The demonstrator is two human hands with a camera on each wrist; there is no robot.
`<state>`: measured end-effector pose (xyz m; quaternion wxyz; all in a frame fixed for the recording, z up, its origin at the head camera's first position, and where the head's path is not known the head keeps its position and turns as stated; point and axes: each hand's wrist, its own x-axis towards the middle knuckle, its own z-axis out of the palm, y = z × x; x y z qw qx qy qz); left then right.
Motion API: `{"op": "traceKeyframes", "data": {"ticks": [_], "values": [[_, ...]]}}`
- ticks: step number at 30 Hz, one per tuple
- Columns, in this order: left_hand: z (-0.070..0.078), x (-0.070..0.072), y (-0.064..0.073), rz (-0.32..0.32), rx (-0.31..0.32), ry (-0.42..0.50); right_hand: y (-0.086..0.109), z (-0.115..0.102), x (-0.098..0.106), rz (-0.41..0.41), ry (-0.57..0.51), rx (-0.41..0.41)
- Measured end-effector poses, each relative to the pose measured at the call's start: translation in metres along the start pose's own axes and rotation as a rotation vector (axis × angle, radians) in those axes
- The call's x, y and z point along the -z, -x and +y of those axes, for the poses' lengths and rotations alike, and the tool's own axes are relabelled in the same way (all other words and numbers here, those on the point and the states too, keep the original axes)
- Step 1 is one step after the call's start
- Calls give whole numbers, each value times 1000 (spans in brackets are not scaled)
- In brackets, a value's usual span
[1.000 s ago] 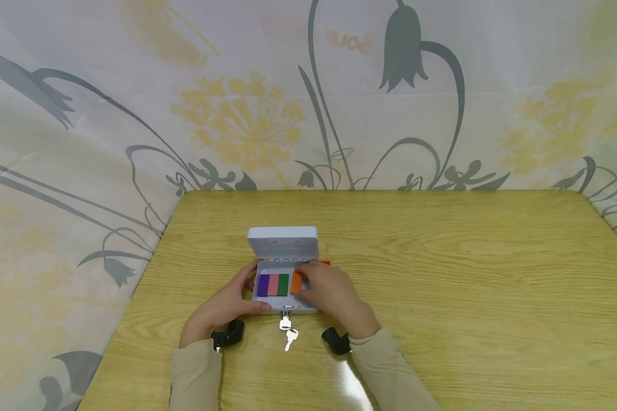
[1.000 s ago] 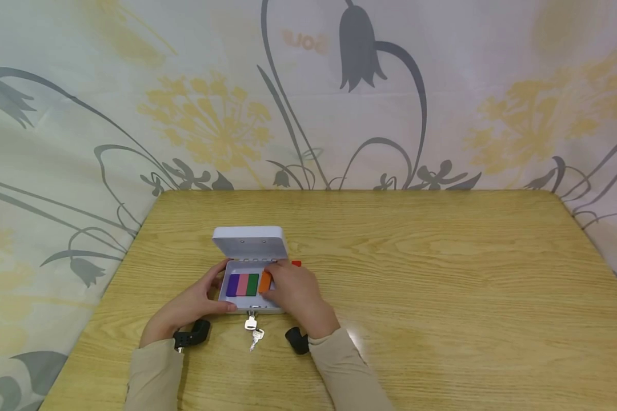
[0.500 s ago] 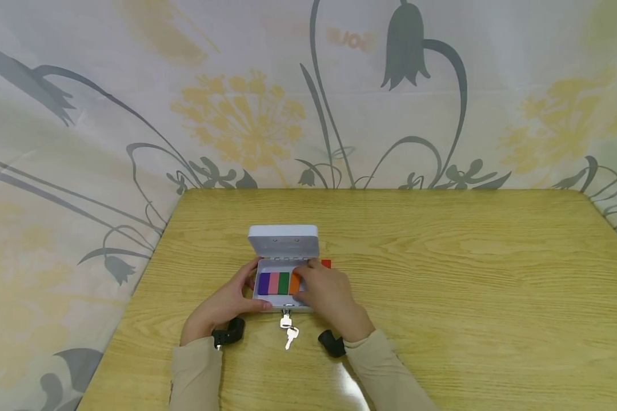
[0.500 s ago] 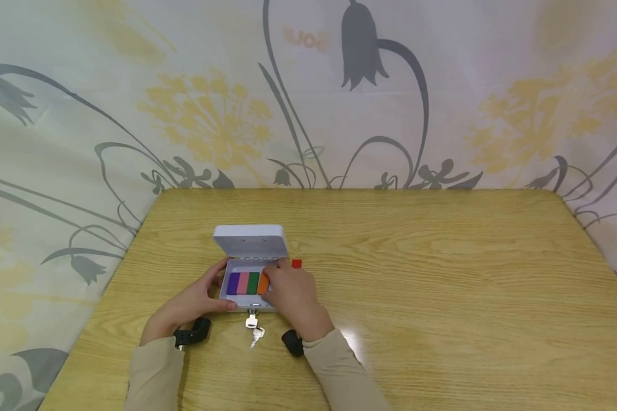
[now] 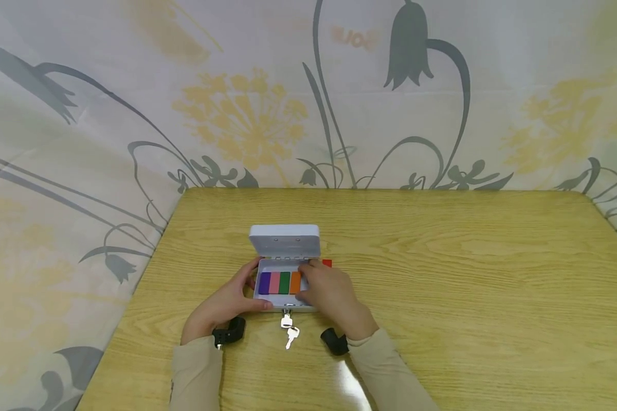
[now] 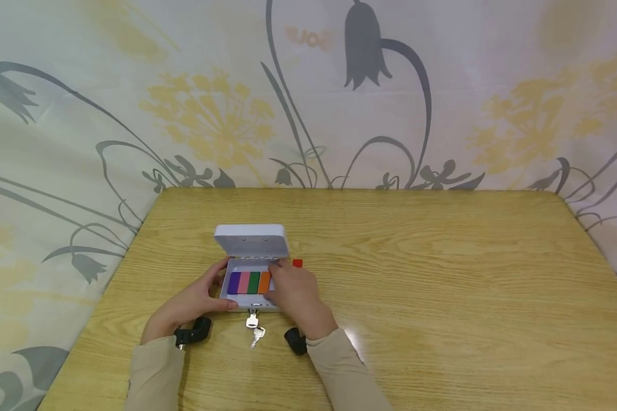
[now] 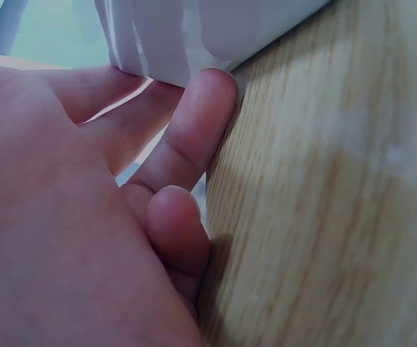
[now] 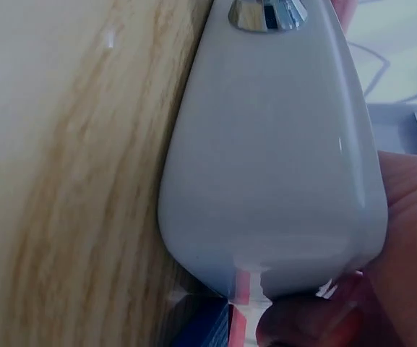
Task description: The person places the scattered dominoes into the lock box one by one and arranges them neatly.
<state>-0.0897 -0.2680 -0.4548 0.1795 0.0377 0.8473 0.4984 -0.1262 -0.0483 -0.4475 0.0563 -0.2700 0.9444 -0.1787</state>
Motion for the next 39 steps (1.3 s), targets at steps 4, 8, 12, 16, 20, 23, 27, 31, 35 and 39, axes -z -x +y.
{"op": "traceKeyframes", "data": {"ticks": [4,8,12,16,20,23,27,31,35,39], "values": [[0,0,0,3,3,-1,-1,0,0,-6,6,-2],[1,0,1,-2,-2,5,-1,0,0,-6,14,0],[2,1,1,-7,-5,24,-1,-1,1,1,16,0],[2,0,1,-8,-2,31,-1,-1,-1,8,22,-4],[2,0,1,-5,0,25,-1,0,-2,16,27,-6],[2,0,1,-6,-3,28,-1,-1,-2,17,33,-6],[2,0,2,-9,-7,28,0,-1,-2,13,36,-8],[2,0,2,-11,-6,25,0,-1,-3,15,34,-11],[2,0,1,-12,-4,33,0,0,-3,17,35,-12],[1,-1,1,-17,-2,47,0,0,-4,19,36,-12]]}}
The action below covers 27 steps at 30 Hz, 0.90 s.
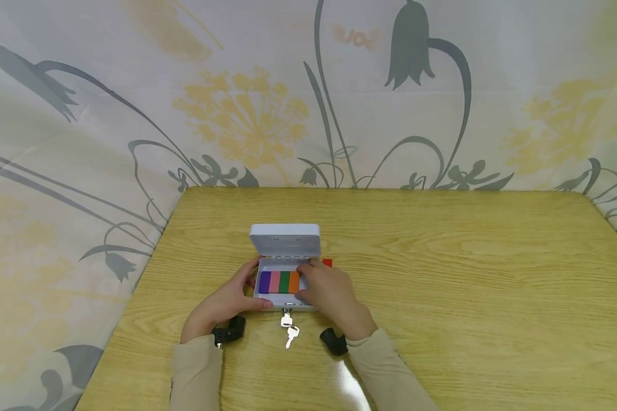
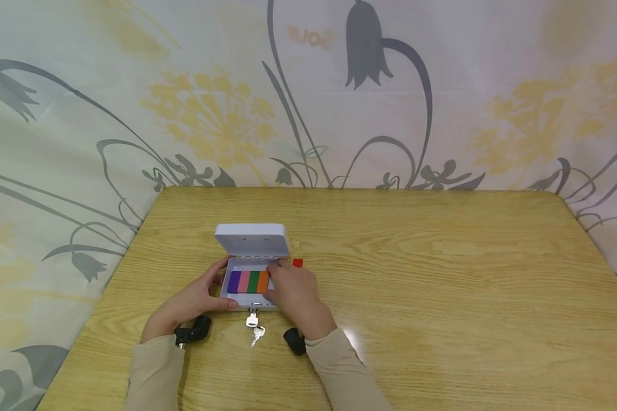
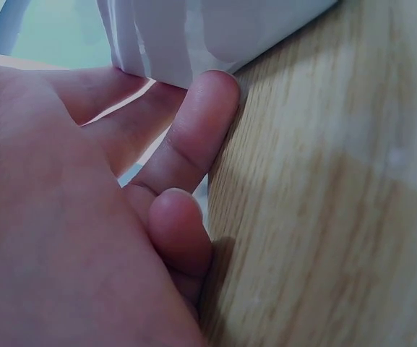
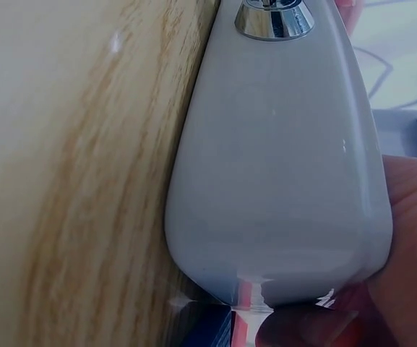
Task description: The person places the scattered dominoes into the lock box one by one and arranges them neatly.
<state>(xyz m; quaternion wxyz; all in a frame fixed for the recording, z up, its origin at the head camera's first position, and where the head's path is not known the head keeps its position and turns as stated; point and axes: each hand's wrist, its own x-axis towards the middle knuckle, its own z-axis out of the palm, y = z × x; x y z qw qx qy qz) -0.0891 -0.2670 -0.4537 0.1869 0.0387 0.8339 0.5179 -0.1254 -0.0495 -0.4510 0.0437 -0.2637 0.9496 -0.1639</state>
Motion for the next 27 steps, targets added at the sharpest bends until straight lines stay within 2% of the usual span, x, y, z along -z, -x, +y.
{"op": "traceKeyframes", "data": {"ticks": [6,10,18,27], "values": [[0,0,0,-10,-14,0,0,1,2,-21,-15,10],[0,0,0,-5,-2,-3,0,3,5,-46,-62,30],[1,0,1,11,-4,-38,-2,9,9,-42,-124,98],[1,1,1,13,14,-48,-3,15,14,-97,-211,115]]}}
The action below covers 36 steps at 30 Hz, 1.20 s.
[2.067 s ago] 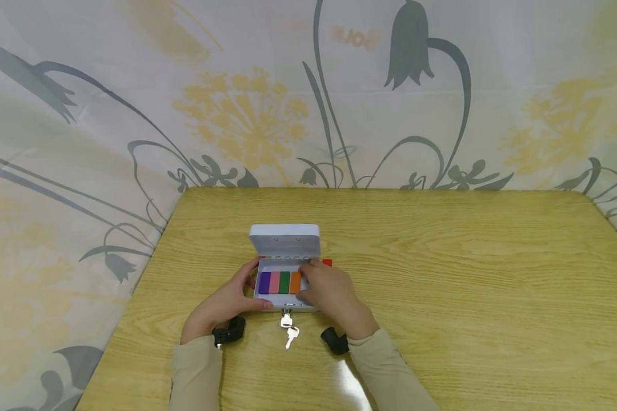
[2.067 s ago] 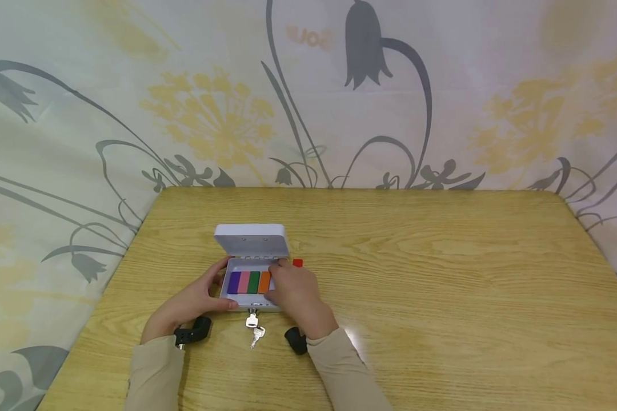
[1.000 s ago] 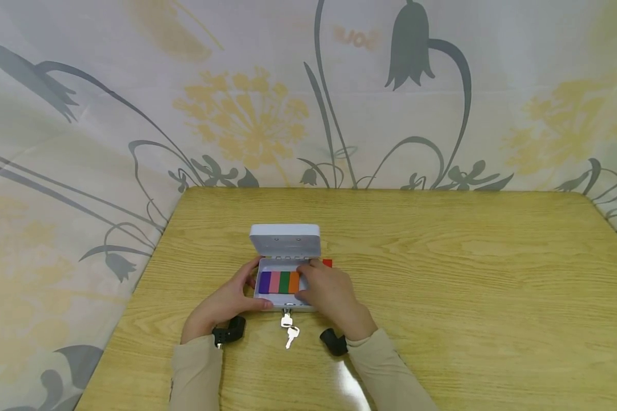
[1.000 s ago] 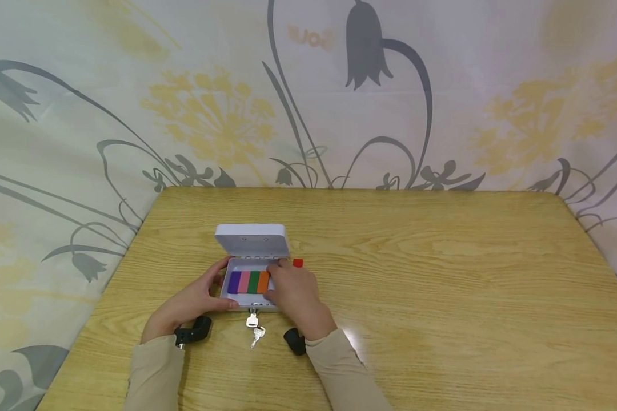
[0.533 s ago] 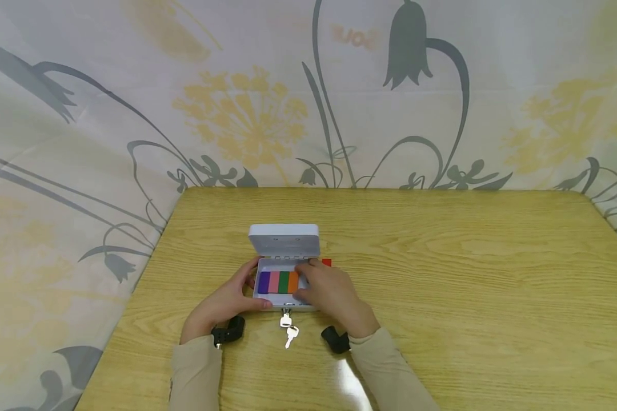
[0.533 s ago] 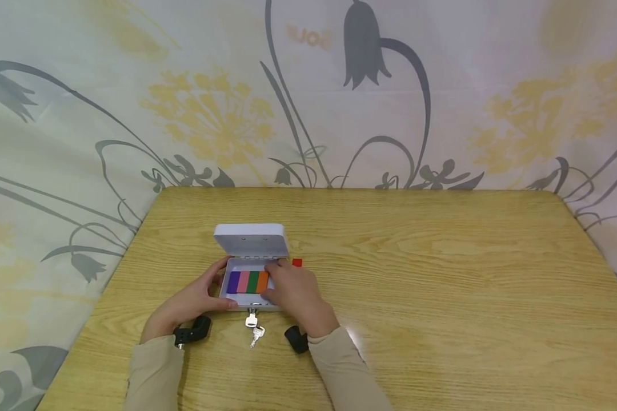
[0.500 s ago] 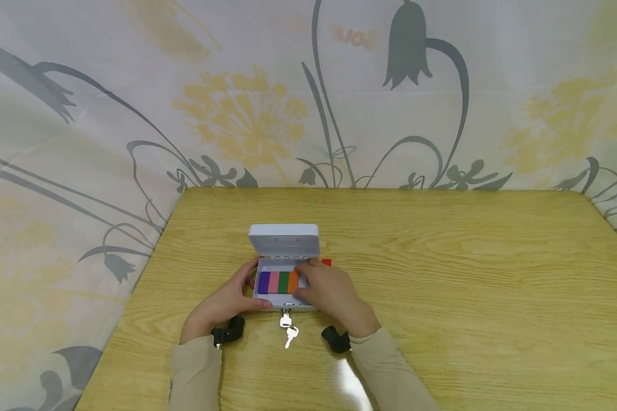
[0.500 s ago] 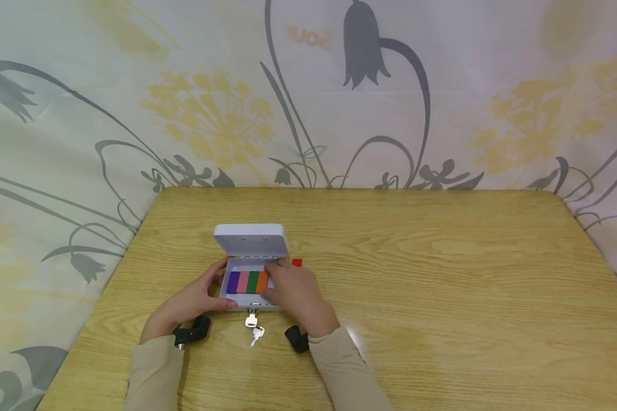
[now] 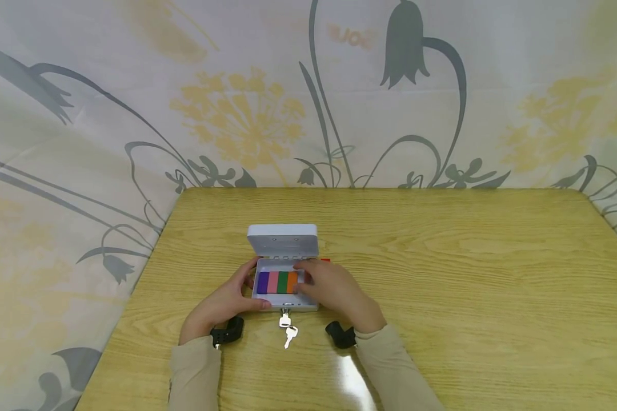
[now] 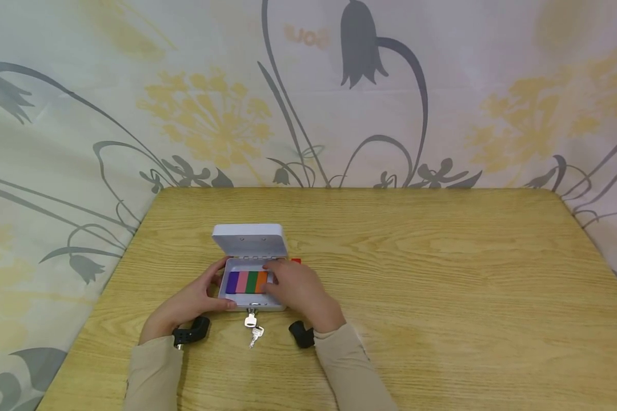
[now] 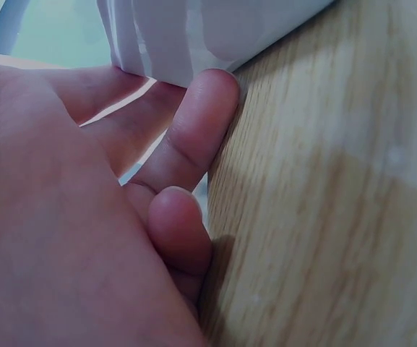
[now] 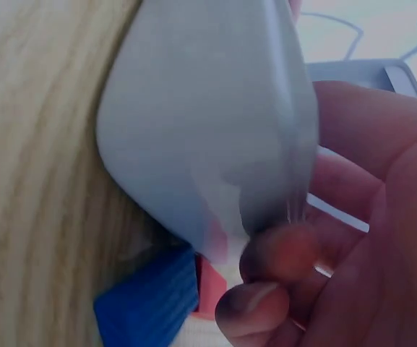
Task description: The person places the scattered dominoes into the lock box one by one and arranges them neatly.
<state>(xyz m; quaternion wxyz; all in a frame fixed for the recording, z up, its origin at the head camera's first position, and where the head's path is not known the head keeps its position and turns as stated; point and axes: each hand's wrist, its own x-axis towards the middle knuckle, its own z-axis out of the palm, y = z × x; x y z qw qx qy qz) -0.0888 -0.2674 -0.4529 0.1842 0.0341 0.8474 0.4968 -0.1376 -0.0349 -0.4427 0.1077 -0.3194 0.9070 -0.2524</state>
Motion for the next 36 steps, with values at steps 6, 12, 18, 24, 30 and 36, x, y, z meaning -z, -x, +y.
{"op": "traceKeyframes", "data": {"ticks": [6,12,18,24,30,36], "values": [[-1,1,0,-1,-7,-6,1,6,6,-4,-45,31],[-2,1,-2,-4,-17,-3,3,11,13,0,-112,40],[-2,0,-2,-2,-16,-3,4,14,18,4,-151,39],[0,0,-1,-2,-11,-1,6,17,22,39,-188,13],[5,0,1,-3,-2,-3,7,20,25,58,-210,-2],[0,-1,-1,4,2,11,10,27,29,59,-239,-9]]}}
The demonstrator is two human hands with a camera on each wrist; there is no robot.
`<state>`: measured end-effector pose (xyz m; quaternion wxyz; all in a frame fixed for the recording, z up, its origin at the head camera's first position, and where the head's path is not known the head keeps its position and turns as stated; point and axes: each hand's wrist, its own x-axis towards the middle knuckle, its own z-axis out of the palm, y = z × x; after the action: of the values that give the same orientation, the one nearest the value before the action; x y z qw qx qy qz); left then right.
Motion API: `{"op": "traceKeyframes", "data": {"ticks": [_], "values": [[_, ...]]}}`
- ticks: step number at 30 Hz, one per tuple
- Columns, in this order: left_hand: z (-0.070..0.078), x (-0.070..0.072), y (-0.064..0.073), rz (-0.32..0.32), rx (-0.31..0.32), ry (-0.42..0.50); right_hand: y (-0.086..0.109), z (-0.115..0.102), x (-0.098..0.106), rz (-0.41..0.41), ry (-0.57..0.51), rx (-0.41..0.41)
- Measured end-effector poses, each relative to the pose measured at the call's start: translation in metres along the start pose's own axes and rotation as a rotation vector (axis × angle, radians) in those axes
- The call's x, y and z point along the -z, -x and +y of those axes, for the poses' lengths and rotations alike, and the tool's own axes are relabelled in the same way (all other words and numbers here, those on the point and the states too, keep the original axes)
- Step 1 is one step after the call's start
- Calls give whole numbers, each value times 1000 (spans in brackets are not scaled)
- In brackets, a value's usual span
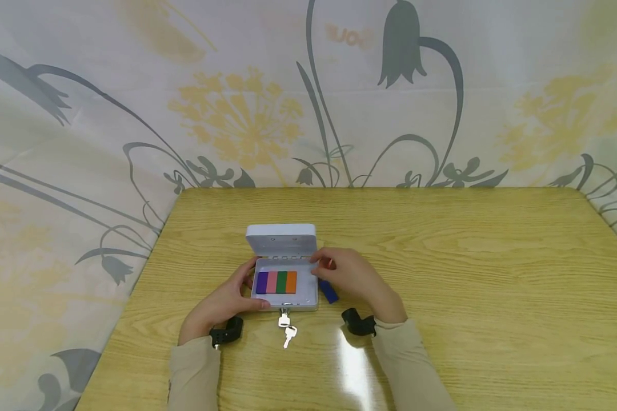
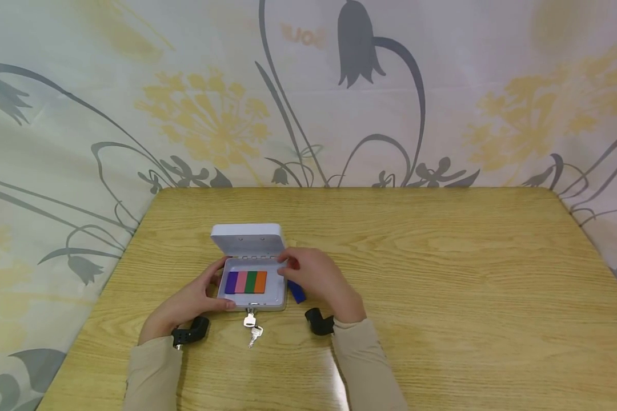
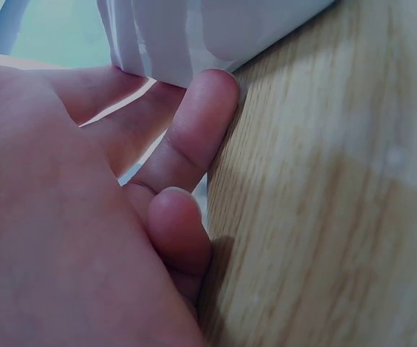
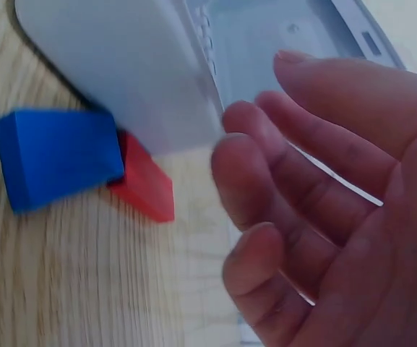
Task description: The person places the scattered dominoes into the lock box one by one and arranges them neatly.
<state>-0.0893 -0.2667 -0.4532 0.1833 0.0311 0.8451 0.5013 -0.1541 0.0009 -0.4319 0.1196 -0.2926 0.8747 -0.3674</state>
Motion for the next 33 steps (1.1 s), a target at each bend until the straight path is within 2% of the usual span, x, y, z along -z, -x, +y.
{"op": "traceKeyframes", "data": {"ticks": [7,15,33], "values": [[-1,0,0,-8,4,17,3,10,6,-40,-68,-58],[0,-1,2,-9,15,42,5,18,4,-89,-71,-92],[1,-1,0,-11,13,29,10,28,1,-202,-117,-77]]}}
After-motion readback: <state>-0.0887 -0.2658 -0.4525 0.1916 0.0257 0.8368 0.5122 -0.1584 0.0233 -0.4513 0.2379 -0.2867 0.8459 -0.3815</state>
